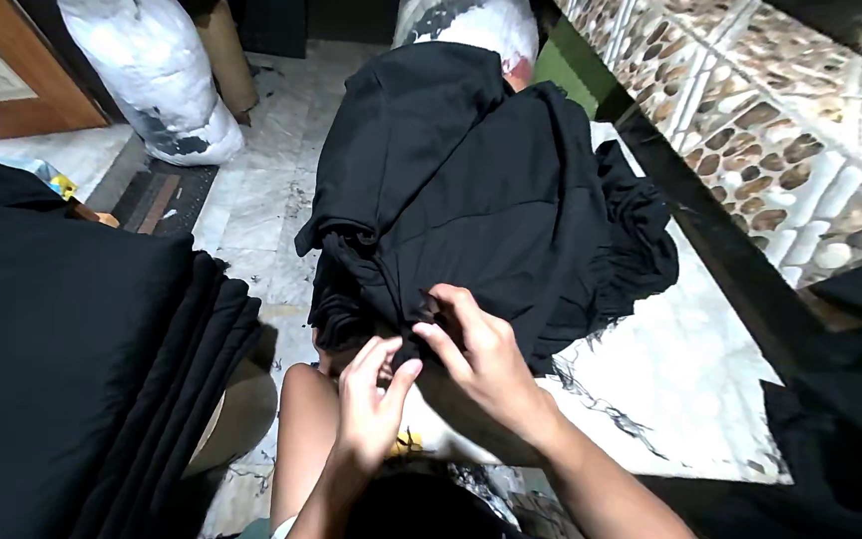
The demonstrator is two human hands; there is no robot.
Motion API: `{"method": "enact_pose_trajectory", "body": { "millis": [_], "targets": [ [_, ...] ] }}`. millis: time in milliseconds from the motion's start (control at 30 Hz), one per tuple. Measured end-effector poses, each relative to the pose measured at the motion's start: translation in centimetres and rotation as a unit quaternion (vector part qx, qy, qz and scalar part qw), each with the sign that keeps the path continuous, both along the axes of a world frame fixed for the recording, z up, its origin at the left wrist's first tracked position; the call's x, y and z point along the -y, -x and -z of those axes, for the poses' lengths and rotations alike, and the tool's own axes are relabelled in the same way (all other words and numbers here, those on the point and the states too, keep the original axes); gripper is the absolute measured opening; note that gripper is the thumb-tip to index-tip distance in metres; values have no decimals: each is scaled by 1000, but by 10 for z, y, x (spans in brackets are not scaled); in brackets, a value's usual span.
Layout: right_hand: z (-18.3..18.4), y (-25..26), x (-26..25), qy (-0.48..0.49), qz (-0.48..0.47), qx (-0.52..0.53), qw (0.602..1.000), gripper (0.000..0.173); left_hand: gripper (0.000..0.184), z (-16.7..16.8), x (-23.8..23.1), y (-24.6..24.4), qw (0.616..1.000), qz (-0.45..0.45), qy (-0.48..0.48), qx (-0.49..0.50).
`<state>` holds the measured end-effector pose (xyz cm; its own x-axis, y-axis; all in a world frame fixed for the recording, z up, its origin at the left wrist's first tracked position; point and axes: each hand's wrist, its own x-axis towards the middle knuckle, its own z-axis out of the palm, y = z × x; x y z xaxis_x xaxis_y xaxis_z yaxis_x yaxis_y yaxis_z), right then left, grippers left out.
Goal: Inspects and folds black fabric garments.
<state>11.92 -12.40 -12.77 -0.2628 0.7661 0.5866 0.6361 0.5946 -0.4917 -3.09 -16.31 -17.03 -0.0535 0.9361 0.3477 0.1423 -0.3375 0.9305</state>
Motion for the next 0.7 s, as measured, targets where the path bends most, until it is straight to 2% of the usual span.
{"method": "enact_pose_trajectory", "body": {
  "millis": [67, 133, 233, 333, 500, 567, 633, 700],
  "targets": [
    [-4, -22, 6, 16, -2, 47, 999, 36, 21, 3, 12, 9, 990, -44, -91, -96],
    [-5, -42, 17, 33, -23, 85, 996, 38, 20, 6, 20, 17, 984, -45, -128, -117],
    [0, -53, 26, 40, -74, 151, 985, 34, 23, 13, 16, 16, 995, 18, -93, 8],
    [5, -49, 27, 27, -104, 198, 974, 31, 27, 13, 14, 7, 985, 114, -33, 122],
    [15, -41, 17, -49, -72, 183, 979, 28, 30, 13, 15, -3, 989, 88, -109, 43],
    [17, -41, 12, -51, -42, 168, 984, 27, 31, 11, 15, 0, 988, 92, -117, 45],
    [13, -43, 12, -41, -37, 145, 988, 29, 39, 9, 10, 5, 988, 106, -70, 91],
    [10, -42, 17, -56, -49, 96, 993, 29, 36, -1, -4, 7, 978, 136, 52, 149]
  ]
}}
